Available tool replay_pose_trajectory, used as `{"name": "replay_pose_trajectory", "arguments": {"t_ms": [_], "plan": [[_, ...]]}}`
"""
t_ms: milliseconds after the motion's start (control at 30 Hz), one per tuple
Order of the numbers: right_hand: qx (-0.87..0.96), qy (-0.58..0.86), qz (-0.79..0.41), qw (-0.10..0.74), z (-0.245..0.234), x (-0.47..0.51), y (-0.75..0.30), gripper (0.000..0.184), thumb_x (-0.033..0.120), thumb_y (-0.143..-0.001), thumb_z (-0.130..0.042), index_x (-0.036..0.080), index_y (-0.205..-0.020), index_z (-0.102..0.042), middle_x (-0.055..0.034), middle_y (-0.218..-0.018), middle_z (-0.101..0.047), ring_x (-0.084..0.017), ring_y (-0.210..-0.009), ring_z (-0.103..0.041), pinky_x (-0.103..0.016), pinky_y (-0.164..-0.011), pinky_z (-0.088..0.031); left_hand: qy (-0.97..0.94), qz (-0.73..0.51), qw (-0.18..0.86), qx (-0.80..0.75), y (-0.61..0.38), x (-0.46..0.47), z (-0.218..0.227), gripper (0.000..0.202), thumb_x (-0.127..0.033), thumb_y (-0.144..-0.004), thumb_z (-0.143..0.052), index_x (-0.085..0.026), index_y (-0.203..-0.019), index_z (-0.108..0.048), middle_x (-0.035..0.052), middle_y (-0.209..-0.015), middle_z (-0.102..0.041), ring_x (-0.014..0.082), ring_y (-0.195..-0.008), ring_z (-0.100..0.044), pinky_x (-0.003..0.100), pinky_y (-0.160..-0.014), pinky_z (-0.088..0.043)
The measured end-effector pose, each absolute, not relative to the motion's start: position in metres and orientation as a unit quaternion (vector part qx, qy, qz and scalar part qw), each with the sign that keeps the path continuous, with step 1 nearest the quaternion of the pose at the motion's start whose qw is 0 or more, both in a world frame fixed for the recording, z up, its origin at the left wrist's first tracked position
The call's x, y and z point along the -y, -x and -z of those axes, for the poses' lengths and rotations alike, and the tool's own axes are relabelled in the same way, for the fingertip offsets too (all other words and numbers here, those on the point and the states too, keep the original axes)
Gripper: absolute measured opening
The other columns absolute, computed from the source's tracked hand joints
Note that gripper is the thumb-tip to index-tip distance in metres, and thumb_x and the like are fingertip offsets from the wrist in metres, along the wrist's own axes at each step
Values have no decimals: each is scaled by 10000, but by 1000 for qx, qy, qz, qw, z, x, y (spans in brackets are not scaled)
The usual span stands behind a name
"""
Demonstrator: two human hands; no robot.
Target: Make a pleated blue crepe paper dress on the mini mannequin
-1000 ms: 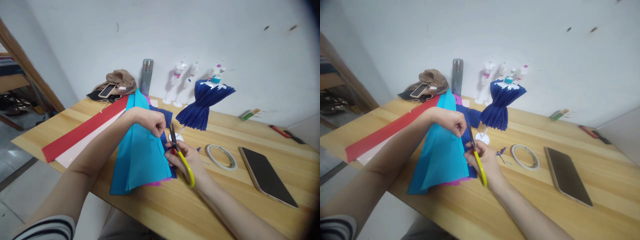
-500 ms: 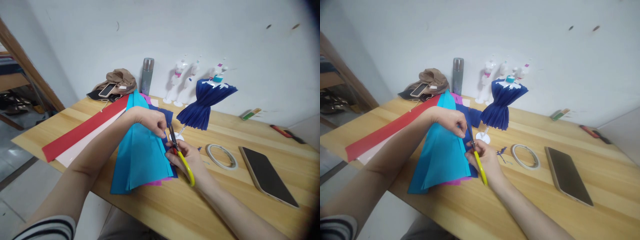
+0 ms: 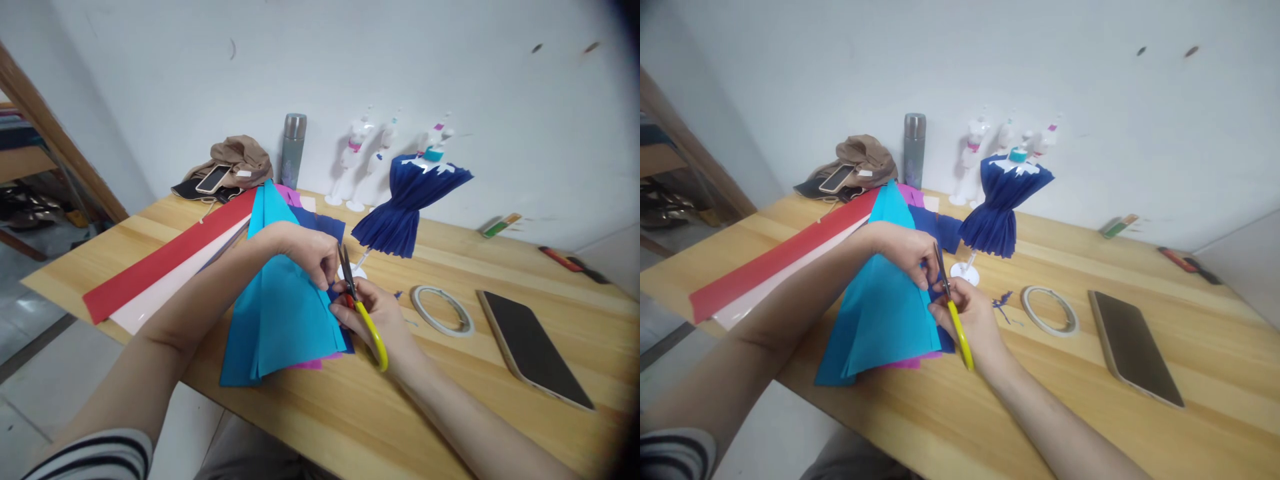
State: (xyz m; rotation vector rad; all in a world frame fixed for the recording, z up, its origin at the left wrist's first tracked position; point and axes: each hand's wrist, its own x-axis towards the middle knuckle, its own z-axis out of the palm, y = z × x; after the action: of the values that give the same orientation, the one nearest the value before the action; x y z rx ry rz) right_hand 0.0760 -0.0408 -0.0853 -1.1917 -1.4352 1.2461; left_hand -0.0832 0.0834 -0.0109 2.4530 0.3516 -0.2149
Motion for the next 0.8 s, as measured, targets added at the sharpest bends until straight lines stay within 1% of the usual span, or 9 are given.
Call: {"name": "replay_pose_trajectory", "arguments": {"t_ms": [100,200,333,467,600,733,800], "plan": [[549,484,-530,429,85,40,-76,339,342,-582,-804,230,-821,-591,60,-576,-559,-99,-470,-473,-245,-460,-366,-934,89,322,-125,82,-83,12,86,-110,-709,-707,-173,-733,-761,18,-788,-747,138,-715,-623,229,-660,-429],[539,491,-534,429,85,40,-77,341,335,-573,-808,226,-820,-601,61,-570,-564,-97,-464,-478,-245,-460,-372,-929,89,336,-125,82,-84,11,89,-92,-702,-699,-168,-676,-738,8,-718,-720,128,-666,-591,229,-636,-408],[531,485,-538,439,87,40,-77,359,323,-564,-824,219,-830,-608,63,-573,-563,-95,-469,-499,-238,-469,-399,-928,96,334,-133,82,-85,12,114,-88,-732,-667,-146,-641,-702,-2,-644,-676,113,-616,-553,227,-596,-376],[532,478,-538,446,88,40,-77,378,354,-581,-827,217,-858,-610,63,-582,-562,-103,-473,-508,-249,-473,-412,-931,100,328,-124,83,-88,14,127,-123,-757,-656,-144,-638,-694,1,-640,-668,108,-601,-549,222,-574,-364],[538,478,-541,436,87,40,-76,383,336,-572,-831,212,-854,-605,57,-609,-570,-96,-491,-496,-236,-473,-381,-933,86,333,-108,83,-89,16,120,-162,-768,-654,-147,-660,-704,8,-668,-678,113,-632,-569,219,-592,-381],[545,484,-531,432,87,40,-76,344,318,-587,-802,219,-847,-599,54,-623,-563,-91,-494,-472,-228,-460,-341,-929,92,339,-113,85,-90,14,83,-119,-713,-671,-155,-644,-701,-8,-627,-660,109,-603,-561,214,-574,-381],[546,486,-530,431,88,40,-77,335,316,-590,-792,221,-845,-597,54,-620,-561,-89,-492,-465,-226,-452,-328,-928,96,338,-126,87,-91,14,64,-125,-694,-686,-161,-644,-703,-14,-612,-654,108,-590,-557,212,-561,-377]]}}
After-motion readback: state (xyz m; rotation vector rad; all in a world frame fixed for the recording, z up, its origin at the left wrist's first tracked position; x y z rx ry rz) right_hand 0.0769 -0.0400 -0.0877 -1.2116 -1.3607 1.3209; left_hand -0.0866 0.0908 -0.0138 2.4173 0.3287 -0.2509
